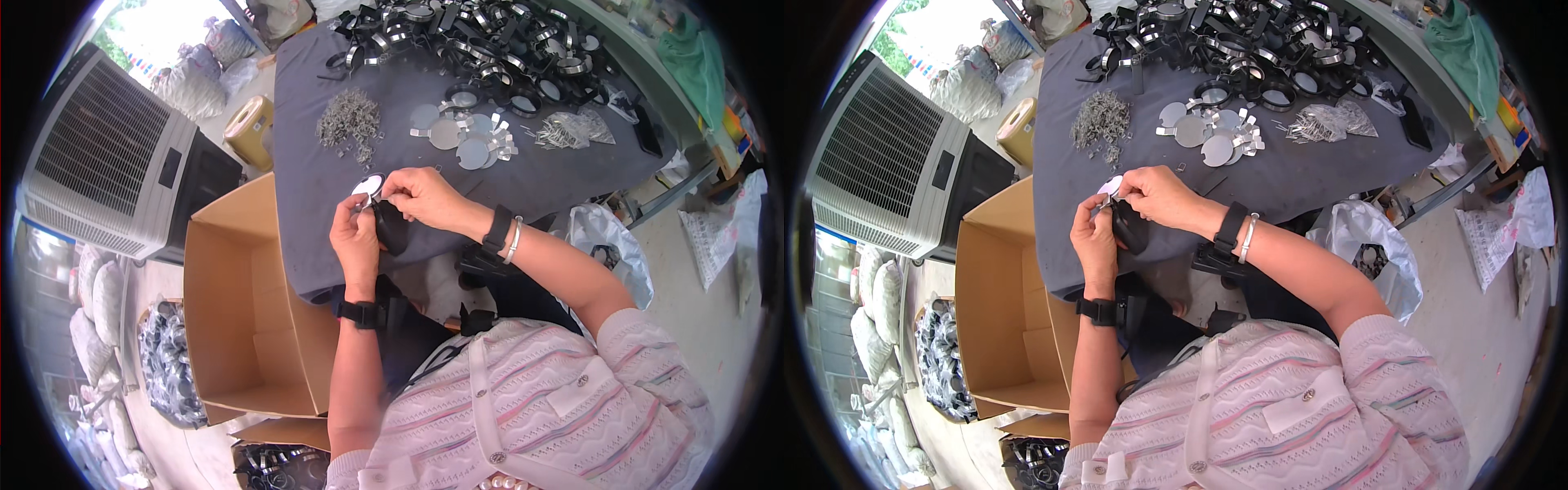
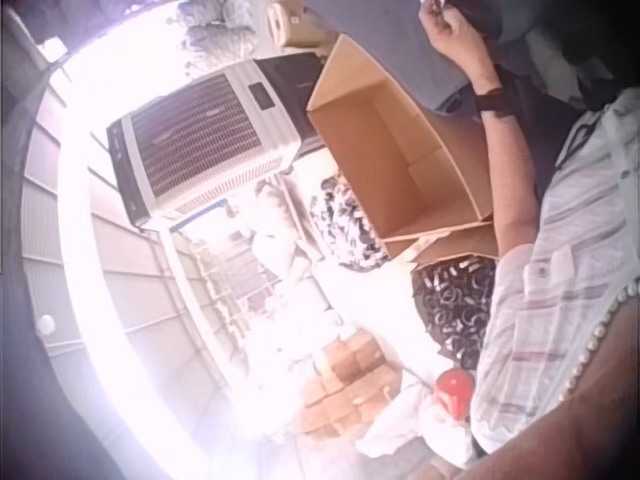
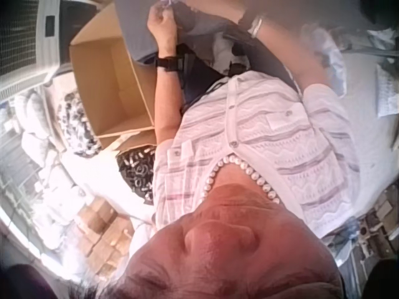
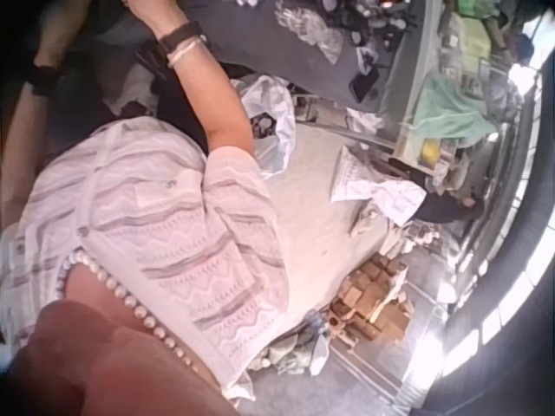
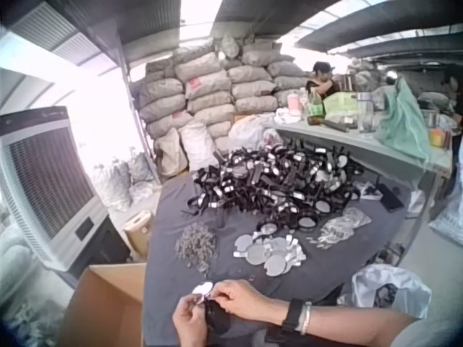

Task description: Assembling small circular mirror components into black plastic frames.

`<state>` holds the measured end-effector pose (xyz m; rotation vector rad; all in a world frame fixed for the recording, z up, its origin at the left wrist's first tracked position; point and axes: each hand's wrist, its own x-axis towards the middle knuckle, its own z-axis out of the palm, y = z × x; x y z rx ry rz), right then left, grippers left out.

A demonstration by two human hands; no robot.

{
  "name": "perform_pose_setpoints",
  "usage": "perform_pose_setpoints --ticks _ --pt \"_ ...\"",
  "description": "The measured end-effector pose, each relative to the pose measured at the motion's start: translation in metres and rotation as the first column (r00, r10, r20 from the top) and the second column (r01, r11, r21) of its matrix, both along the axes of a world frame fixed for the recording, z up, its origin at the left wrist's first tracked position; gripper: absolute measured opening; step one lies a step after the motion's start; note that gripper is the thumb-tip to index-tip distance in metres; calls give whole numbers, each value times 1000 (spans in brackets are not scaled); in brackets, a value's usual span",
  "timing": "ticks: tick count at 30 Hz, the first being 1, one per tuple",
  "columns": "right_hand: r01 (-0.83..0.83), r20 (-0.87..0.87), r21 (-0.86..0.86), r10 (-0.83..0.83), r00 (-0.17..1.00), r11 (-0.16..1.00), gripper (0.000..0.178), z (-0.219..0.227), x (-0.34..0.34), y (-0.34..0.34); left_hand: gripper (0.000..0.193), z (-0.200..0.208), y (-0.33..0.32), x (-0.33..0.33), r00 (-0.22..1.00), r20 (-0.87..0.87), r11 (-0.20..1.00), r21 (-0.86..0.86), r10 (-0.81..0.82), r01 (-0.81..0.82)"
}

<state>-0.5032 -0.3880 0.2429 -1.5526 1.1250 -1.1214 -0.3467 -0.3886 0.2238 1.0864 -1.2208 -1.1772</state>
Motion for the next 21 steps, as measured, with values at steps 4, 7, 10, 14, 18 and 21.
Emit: perform_pose_setpoints --ticks 4,7,10,14,18,21 --pt "-24 36 20 23 999 1000 8 -4 8 -3 19 -1 -1 2 1000 -8 1000 4 -10 10" --pt "-18 -11 0 18 1000 1000 8 -7 8 -6 18 0 -1 3 1000 -2 1000 13 -9 9" --pt "-23 -20 -41 22 1000 999 7 -5 8 -8 18 2 -1 3 1000 -10 1000 13 -9 9" --pt "-6 54 -72 10 998 997 4 -1 9 -10 18 -1 -3 3 999 -34 1000 12 -20 20" --pt "-6 158 47 -2 987 999 4 3 12 -15 18 1 -2 2 999 -27 1000 12 -17 17" --pt "-45 255 128 12 967 991 5 7 13 -14 18 1 -2 4 1000 -26 1000 17 -9 10"
